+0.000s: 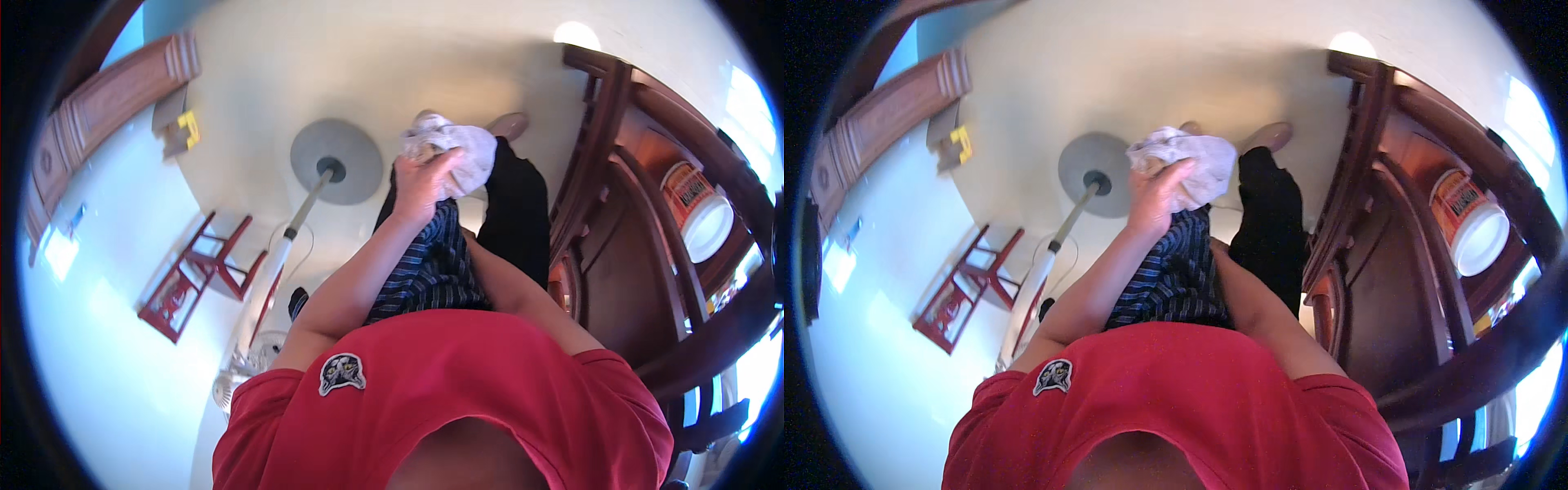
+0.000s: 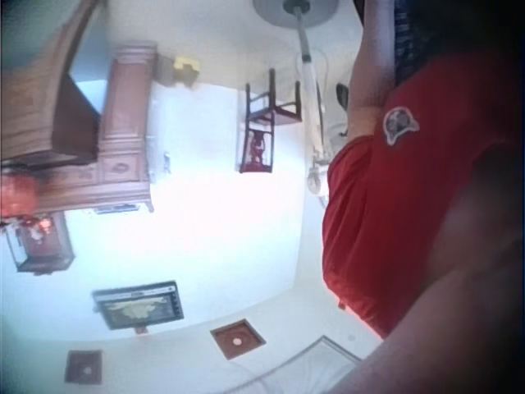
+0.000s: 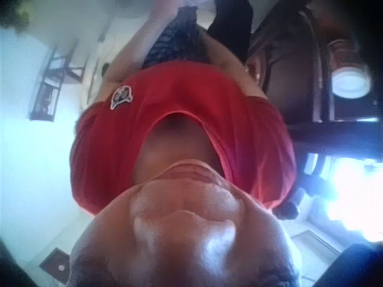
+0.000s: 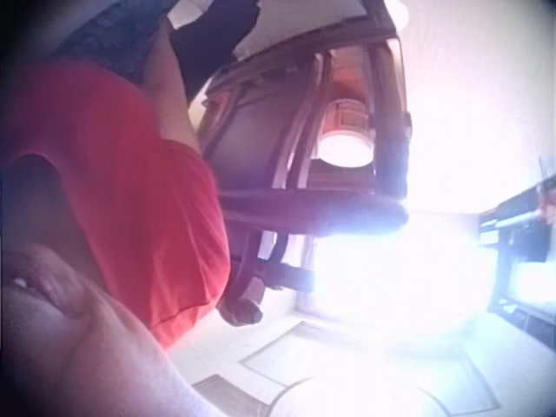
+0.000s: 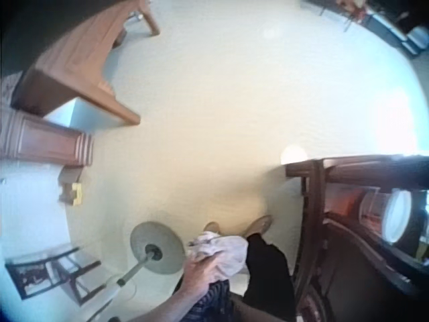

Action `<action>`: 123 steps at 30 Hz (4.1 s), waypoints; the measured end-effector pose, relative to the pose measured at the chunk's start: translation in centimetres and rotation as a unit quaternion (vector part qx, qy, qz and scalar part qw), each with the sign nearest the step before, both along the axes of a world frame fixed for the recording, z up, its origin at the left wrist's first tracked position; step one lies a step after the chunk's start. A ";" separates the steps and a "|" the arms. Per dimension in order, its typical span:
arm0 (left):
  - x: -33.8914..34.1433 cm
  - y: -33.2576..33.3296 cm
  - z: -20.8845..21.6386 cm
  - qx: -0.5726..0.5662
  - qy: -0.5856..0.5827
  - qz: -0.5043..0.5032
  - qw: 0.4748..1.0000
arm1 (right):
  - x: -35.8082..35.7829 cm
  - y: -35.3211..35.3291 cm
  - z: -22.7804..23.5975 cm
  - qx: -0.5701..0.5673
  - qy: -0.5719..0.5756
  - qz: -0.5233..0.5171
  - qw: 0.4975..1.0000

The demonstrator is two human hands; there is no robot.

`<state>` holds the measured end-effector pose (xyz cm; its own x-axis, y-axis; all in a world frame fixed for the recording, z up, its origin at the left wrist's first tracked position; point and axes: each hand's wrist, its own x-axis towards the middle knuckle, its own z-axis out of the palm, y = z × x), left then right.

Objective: The person wipes various surfaces and crevices of a wooden chair using a cloth, folding and adjusting the cloth by hand throughout the process.

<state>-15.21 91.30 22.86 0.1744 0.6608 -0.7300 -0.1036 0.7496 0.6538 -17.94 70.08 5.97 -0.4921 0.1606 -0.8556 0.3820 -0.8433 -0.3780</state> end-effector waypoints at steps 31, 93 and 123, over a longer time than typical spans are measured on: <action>14.8 16.3 -11.2 -0.062 -0.079 -0.437 0.894 | -4.2 23.2 -7.4 -0.155 -0.154 -0.493 0.842; 16.1 1.5 -5.6 0.078 -0.252 -0.759 0.596 | -3.7 12.8 -12.0 0.076 -0.328 -0.748 0.571; 8.1 2.9 -4.6 -0.017 -0.363 -0.668 0.649 | -0.2 -1.4 7.5 0.017 -0.534 -0.844 0.054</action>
<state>-7.13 94.16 18.29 0.8816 -0.4495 -0.1443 0.3819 0.4993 0.7777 -18.19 68.63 13.44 0.5742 -0.7835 -0.2377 -0.4092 -0.0231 -0.9122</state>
